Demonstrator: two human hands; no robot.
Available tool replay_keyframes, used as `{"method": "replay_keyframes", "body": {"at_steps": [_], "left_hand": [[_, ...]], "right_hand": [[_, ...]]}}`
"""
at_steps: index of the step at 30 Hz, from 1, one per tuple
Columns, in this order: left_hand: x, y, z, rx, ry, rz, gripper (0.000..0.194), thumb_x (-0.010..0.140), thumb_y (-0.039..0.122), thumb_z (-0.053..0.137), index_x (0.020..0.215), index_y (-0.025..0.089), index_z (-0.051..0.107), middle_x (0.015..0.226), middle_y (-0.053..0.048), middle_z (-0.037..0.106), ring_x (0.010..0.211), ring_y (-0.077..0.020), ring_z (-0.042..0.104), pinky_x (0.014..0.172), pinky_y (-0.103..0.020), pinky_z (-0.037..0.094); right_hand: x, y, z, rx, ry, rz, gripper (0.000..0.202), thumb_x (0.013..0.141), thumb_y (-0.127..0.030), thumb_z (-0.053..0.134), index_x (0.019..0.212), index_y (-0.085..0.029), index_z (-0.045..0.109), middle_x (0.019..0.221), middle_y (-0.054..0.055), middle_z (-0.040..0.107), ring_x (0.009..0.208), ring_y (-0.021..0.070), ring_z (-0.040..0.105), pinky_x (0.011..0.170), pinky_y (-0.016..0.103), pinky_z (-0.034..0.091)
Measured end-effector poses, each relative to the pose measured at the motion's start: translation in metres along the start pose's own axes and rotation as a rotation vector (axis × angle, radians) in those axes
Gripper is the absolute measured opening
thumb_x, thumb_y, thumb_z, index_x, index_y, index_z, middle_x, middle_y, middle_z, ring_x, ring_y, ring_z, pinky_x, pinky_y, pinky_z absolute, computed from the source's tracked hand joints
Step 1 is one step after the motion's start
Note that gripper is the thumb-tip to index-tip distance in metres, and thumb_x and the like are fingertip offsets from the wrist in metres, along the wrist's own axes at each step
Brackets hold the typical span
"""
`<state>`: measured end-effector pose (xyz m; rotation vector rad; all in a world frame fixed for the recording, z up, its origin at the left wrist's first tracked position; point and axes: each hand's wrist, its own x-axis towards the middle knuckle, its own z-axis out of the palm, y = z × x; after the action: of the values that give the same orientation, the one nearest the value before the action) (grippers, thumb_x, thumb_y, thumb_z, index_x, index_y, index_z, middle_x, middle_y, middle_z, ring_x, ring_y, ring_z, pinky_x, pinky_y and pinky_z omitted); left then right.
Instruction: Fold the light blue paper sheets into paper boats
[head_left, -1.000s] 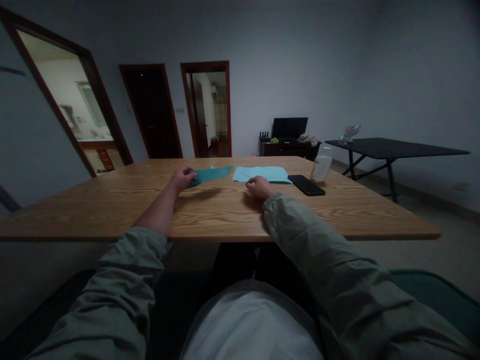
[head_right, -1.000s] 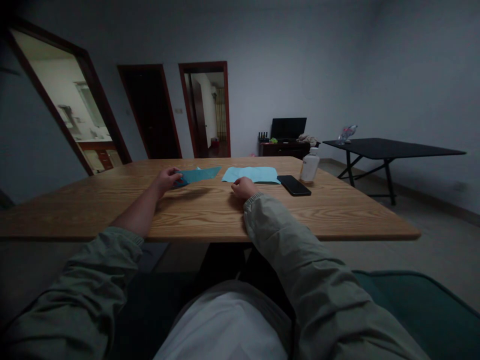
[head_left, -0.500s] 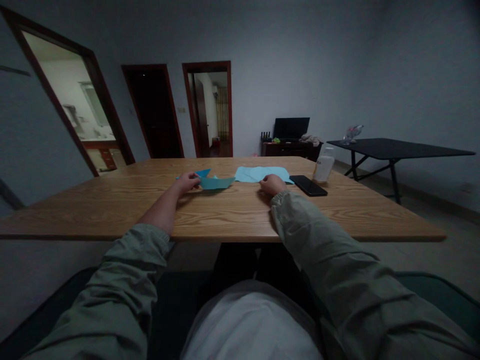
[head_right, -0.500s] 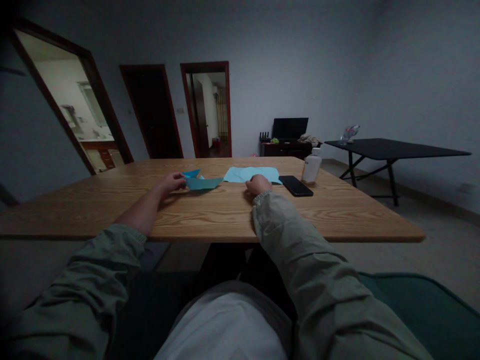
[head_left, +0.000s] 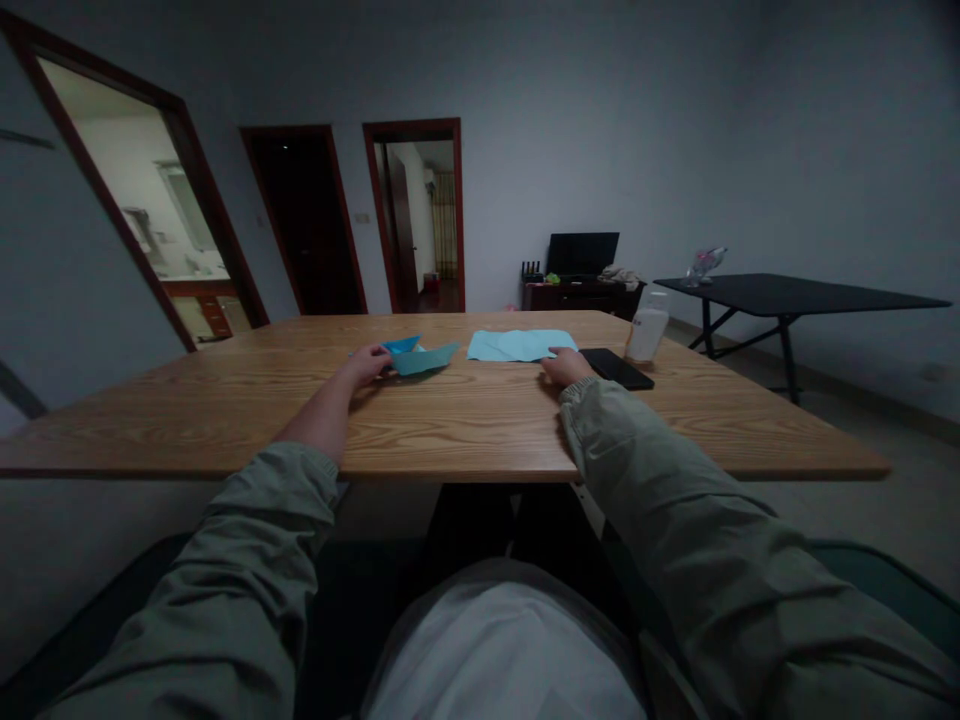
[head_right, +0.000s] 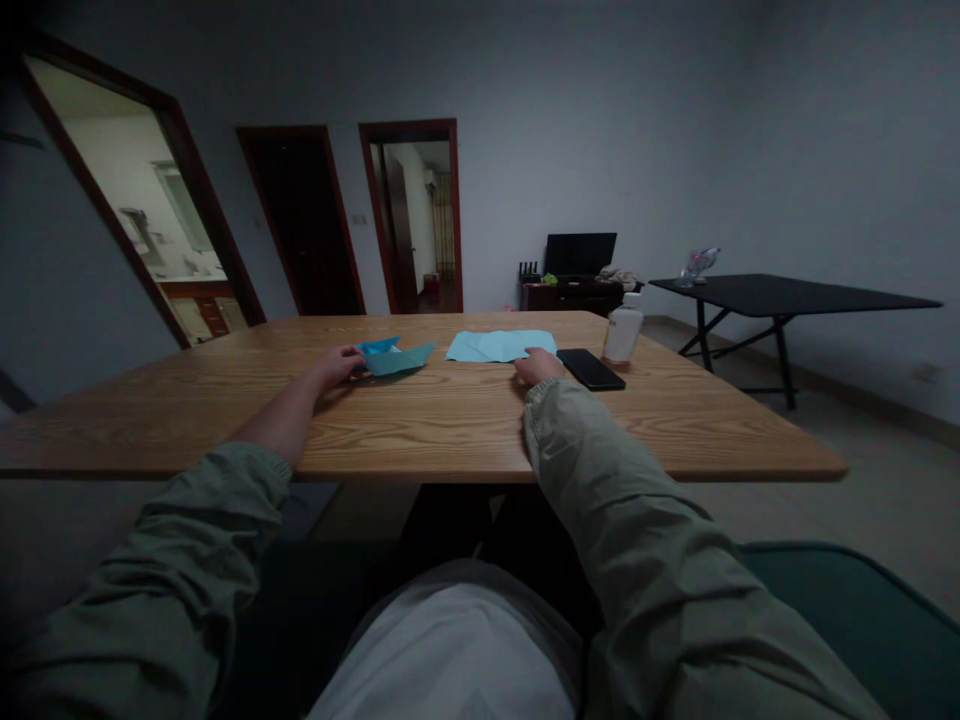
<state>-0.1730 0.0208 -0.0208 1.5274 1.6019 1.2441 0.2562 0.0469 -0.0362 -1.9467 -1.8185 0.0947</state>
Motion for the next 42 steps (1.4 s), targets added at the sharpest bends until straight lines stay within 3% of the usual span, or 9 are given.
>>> {"method": "replay_keyframes", "body": {"at_steps": [7, 18, 24, 27, 30, 32, 37, 40, 42], "left_hand": [[0.01, -0.01, -0.003, -0.018, 0.068, 0.008, 0.01, 0.065, 0.013, 0.064, 0.068, 0.016, 0.055, 0.063, 0.0, 0.058, 0.056, -0.0121, 0.057, 0.056, -0.025, 0.051], [0.028, -0.024, -0.013, 0.109, 0.252, 0.03, 0.011, 0.065, 0.02, 0.061, 0.075, 0.018, 0.056, 0.065, 0.002, 0.056, 0.059, -0.0115, 0.055, 0.058, -0.021, 0.048], [0.022, -0.02, -0.016, 0.153, 0.261, 0.006, 0.015, 0.066, 0.019, 0.061, 0.08, 0.019, 0.056, 0.073, -0.001, 0.06, 0.065, -0.0142, 0.058, 0.059, -0.023, 0.047], [0.013, -0.006, -0.019, 0.205, 0.393, 0.099, 0.024, 0.067, 0.017, 0.062, 0.091, 0.019, 0.056, 0.092, -0.005, 0.064, 0.08, -0.0166, 0.061, 0.069, -0.025, 0.049], [-0.003, 0.018, -0.012, 0.287, 0.519, 0.322, 0.03, 0.073, 0.02, 0.057, 0.103, 0.019, 0.056, 0.108, -0.008, 0.063, 0.088, -0.018, 0.06, 0.079, -0.028, 0.048], [-0.017, 0.034, 0.003, 0.346, 0.419, 0.447, 0.029, 0.077, 0.02, 0.052, 0.105, 0.019, 0.058, 0.106, -0.007, 0.064, 0.088, -0.0186, 0.061, 0.082, -0.029, 0.048], [-0.047, 0.054, 0.066, 0.579, -0.227, 0.652, 0.036, 0.082, 0.029, 0.053, 0.115, 0.02, 0.062, 0.112, -0.008, 0.066, 0.096, -0.0209, 0.062, 0.088, -0.03, 0.046], [-0.054, 0.054, 0.094, 0.699, -0.408, 0.692, 0.053, 0.083, 0.038, 0.055, 0.134, 0.024, 0.052, 0.134, -0.006, 0.057, 0.117, -0.0231, 0.055, 0.101, -0.031, 0.038], [-0.054, 0.052, 0.102, 0.776, -0.495, 0.649, 0.052, 0.085, 0.045, 0.052, 0.134, 0.028, 0.052, 0.14, -0.004, 0.053, 0.126, -0.0234, 0.049, 0.106, -0.031, 0.033]], "right_hand": [[0.0, 0.0, 0.0, -0.019, -0.061, -0.038, 0.062, 0.081, -0.035, 0.05, 0.138, -0.011, 0.05, 0.133, 0.017, 0.057, 0.12, 0.0281, 0.055, 0.096, 0.032, 0.042], [-0.009, -0.008, -0.004, 0.03, 0.006, -0.074, 0.057, 0.08, -0.031, 0.052, 0.133, -0.013, 0.055, 0.131, 0.014, 0.059, 0.121, 0.0253, 0.055, 0.1, 0.029, 0.04], [-0.016, -0.022, -0.014, 0.104, 0.024, -0.123, 0.05, 0.081, -0.029, 0.053, 0.128, -0.013, 0.06, 0.128, 0.012, 0.062, 0.117, 0.0234, 0.058, 0.097, 0.028, 0.042], [-0.036, -0.034, -0.027, 0.141, 0.047, -0.224, 0.044, 0.083, -0.029, 0.051, 0.122, -0.015, 0.064, 0.123, 0.01, 0.065, 0.112, 0.0222, 0.061, 0.094, 0.027, 0.044], [-0.064, -0.042, -0.043, 0.07, 0.098, -0.342, 0.04, 0.085, -0.032, 0.052, 0.12, -0.019, 0.065, 0.12, 0.01, 0.067, 0.11, 0.0243, 0.061, 0.096, 0.03, 0.042], [-0.081, -0.042, -0.052, -0.021, 0.123, -0.377, 0.04, 0.085, -0.034, 0.053, 0.12, -0.02, 0.065, 0.116, 0.011, 0.068, 0.107, 0.0265, 0.061, 0.097, 0.034, 0.042], [-0.097, -0.027, -0.066, -0.039, 0.155, -0.488, 0.029, 0.087, -0.03, 0.051, 0.103, -0.019, 0.072, 0.108, 0.01, 0.069, 0.099, 0.0251, 0.062, 0.095, 0.033, 0.041], [-0.093, -0.012, -0.066, 0.051, 0.12, -0.434, 0.028, 0.088, -0.03, 0.051, 0.103, -0.019, 0.07, 0.101, 0.008, 0.071, 0.092, 0.0225, 0.064, 0.089, 0.031, 0.043], [-0.087, 0.0, -0.062, 0.121, 0.079, -0.368, 0.032, 0.088, -0.033, 0.052, 0.113, -0.019, 0.066, 0.095, 0.006, 0.072, 0.085, 0.0205, 0.065, 0.084, 0.029, 0.046]]}}
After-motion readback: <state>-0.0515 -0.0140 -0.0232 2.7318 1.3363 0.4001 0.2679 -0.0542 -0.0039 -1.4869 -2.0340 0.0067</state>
